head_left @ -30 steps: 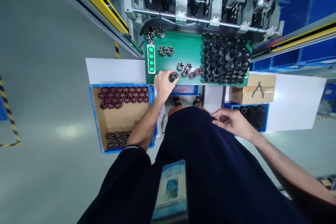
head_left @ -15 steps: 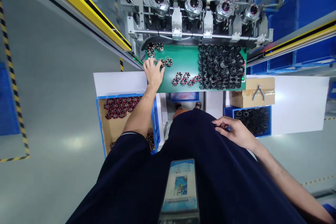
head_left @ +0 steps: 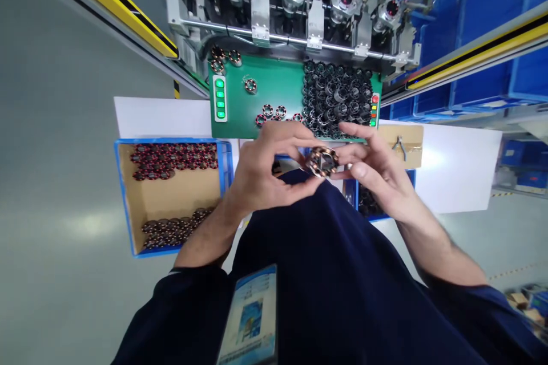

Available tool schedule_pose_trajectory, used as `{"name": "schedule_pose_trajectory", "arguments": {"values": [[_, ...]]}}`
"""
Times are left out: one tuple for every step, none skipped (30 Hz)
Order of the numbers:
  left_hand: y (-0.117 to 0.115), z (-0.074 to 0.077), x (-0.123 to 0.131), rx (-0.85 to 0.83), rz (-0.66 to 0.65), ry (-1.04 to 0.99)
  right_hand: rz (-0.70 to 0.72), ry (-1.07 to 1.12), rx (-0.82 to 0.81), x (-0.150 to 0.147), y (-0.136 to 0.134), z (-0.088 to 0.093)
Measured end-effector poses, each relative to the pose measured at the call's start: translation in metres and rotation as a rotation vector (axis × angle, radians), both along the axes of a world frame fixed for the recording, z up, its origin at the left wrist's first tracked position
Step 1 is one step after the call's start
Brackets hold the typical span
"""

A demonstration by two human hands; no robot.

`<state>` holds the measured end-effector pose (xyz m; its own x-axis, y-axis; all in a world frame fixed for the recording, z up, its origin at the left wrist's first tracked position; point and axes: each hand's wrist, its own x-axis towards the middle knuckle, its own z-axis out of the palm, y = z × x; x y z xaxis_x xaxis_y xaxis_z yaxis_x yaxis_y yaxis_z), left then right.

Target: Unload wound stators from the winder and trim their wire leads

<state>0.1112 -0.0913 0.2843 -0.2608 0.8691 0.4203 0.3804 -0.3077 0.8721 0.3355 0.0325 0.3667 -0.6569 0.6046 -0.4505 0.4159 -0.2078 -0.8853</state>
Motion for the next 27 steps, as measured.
{"name": "schedule_pose_trajectory", "arguments": {"values": [[0.003,0.013,0.007,0.014,-0.057,-0.02,0.046,-0.008,-0.031,-0.002,0.004,0.011],[0.006,0.023,0.013,0.021,-0.097,-0.029,0.079,-0.017,-0.053,-0.002,0.008,0.022],[0.009,0.031,0.018,0.03,-0.116,-0.025,0.095,-0.024,-0.066,0.001,0.012,0.031],[0.012,0.036,0.022,0.059,-0.111,-0.015,0.096,-0.023,-0.069,0.006,0.015,0.038],[0.015,0.039,0.026,0.09,-0.087,-0.002,0.085,-0.018,-0.064,0.012,0.018,0.043],[0.017,0.041,0.029,0.119,-0.054,0.015,0.068,-0.015,-0.057,0.019,0.021,0.047],[0.019,0.043,0.032,0.156,-0.013,0.038,0.051,-0.017,-0.051,0.027,0.023,0.049],[0.021,0.044,0.035,0.197,0.03,0.067,0.038,-0.022,-0.048,0.034,0.026,0.051],[0.023,0.045,0.038,0.232,0.059,0.102,0.03,-0.025,-0.049,0.04,0.028,0.051],[0.025,0.047,0.041,0.26,0.079,0.136,0.025,-0.025,-0.054,0.046,0.03,0.051],[0.027,0.049,0.044,0.269,0.083,0.163,0.021,-0.022,-0.063,0.05,0.032,0.05],[0.03,0.052,0.048,0.266,0.074,0.177,0.015,-0.013,-0.072,0.054,0.033,0.05],[0.032,0.054,0.051,0.237,0.054,0.182,0.008,0.001,-0.082,0.057,0.034,0.049],[0.033,0.056,0.054,0.206,0.034,0.177,-0.001,0.017,-0.09,0.061,0.035,0.048],[0.035,0.057,0.057,0.184,0.019,0.168,-0.014,0.033,-0.093,0.064,0.035,0.047],[0.036,0.056,0.059,0.169,0.009,0.163,-0.033,0.045,-0.089,0.067,0.036,0.046],[0.036,0.053,0.061,0.158,-0.003,0.174,-0.058,0.056,-0.074,0.071,0.037,0.045],[0.036,0.047,0.063,0.138,-0.017,0.199,-0.089,0.075,-0.044,0.076,0.038,0.044],[0.036,0.039,0.065,0.096,-0.042,0.238,-0.121,0.104,-0.001,0.081,0.038,0.042],[0.036,0.03,0.066,0.032,-0.082,0.277,-0.151,0.141,0.048,0.086,0.039,0.041],[0.037,0.021,0.067,-0.05,-0.133,0.299,-0.171,0.183,0.098,0.091,0.04,0.04],[0.037,0.013,0.068,-0.132,-0.182,0.281,-0.184,0.224,0.146,0.095,0.041,0.039],[0.039,0.008,0.069,-0.209,-0.218,0.22,-0.189,0.255,0.186,0.098,0.041,0.039],[0.04,0.006,0.071,-0.26,-0.232,0.126,-0.192,0.27,0.218,0.099,0.041,0.039],[0.043,0.009,0.072,-0.274,-0.217,0.021,-0.194,0.275,0.241,0.1,0.04,0.04],[0.045,0.015,0.075,-0.249,-0.177,-0.076,-0.194,0.278,0.261,0.099,0.039,0.04],[0.049,0.024,0.077,-0.198,-0.128,-0.15,-0.191,0.28,0.277,0.096,0.038,0.041]]}}
